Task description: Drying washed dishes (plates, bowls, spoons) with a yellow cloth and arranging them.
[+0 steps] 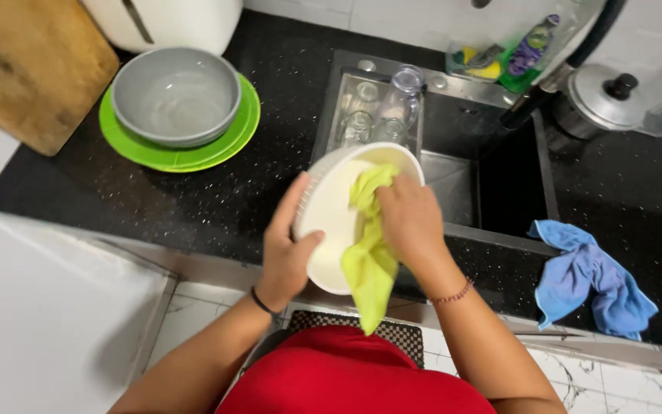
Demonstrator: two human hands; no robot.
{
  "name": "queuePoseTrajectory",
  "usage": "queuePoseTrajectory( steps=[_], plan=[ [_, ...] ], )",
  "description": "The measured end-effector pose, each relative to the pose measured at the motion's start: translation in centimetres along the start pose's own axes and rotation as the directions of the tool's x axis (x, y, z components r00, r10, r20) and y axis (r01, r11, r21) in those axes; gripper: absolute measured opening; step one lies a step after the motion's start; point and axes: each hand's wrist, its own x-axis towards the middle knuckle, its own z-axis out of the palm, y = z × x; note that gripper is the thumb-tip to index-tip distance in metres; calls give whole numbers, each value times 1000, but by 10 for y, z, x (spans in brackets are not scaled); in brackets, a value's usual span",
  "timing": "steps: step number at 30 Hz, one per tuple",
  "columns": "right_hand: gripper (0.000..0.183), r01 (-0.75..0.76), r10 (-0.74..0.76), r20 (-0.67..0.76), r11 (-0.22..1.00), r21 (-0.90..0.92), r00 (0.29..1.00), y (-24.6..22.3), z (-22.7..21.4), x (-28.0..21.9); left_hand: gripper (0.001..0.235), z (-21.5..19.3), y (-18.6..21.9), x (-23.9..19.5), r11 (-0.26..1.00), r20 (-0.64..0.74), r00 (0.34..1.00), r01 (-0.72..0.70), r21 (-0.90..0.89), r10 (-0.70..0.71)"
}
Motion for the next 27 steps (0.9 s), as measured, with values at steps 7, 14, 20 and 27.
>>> queuePoseTrajectory(
  steps=[7, 14, 20, 27],
  plan=[
    [38, 32, -213, 297, 858, 512, 931, -73, -26, -25, 75, -17, 6, -2, 976, -47, 999, 6, -217, -17],
    [42, 175, -272, 213, 906, 386, 939, -50, -40, -32, 92, -12, 22, 11, 926, -63, 971, 201, -321, -232],
    [18, 226, -371, 270, 865, 447, 889, -6, -97, -37, 106, -37, 18, 26, 885, 242, 869, 460, -72, -432],
    [28, 66, -750, 239, 352, 934, 617, 65, -107, -48, 71, -40, 45, 32, 908, 608, 786, -329, 260, 111]
  ],
)
